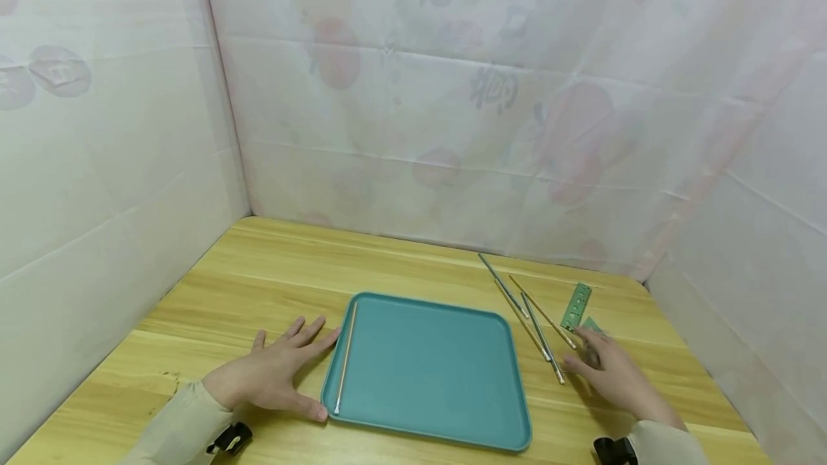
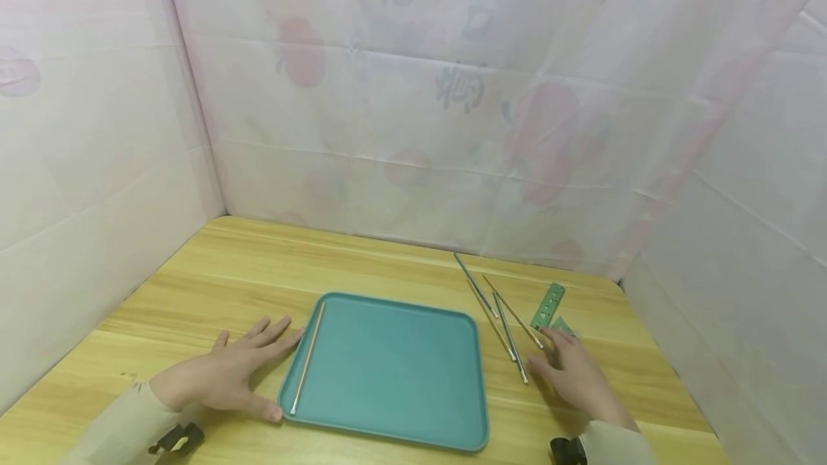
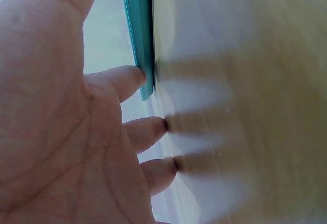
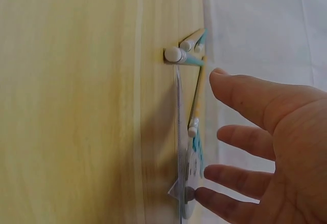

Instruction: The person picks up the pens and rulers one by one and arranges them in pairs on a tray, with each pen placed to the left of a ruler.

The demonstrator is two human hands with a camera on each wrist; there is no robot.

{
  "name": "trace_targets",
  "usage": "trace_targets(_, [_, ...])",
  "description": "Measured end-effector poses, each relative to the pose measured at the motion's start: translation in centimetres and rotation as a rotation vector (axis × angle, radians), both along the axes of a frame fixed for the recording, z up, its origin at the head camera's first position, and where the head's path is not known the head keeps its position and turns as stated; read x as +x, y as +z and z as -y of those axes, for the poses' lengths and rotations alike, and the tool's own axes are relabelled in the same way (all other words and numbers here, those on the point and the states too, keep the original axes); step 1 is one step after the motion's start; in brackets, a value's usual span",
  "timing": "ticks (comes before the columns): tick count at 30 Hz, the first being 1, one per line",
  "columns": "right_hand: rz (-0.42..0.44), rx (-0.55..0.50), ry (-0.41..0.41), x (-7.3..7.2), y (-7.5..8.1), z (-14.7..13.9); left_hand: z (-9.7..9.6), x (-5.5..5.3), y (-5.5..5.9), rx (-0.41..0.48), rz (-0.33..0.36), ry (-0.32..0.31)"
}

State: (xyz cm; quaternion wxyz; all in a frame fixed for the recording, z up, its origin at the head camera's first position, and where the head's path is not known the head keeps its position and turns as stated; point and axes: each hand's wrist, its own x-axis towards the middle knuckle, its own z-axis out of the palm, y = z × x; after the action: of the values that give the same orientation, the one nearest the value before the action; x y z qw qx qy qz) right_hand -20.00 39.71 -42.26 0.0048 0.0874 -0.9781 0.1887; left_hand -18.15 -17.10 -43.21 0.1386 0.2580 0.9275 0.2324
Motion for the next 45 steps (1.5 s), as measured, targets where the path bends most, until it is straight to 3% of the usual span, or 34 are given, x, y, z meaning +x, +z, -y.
trace_targets(13, [0.079,0.054,-0.043,-0.7,0.1,-0.7,0.0,0.0,-0.1,0.009,0.007,0.007])
trace_targets(38, [0.048,0.048,-0.065,-0.3,0.0,-1.8,0.0,0.0,-0.1,0.0,0.01,0.009])
trace_targets(45, [0.091,0.079,-0.142,-0.6,0.1,-2.3,0.1,0.0,0.1,-0.002,0.013,0.008])
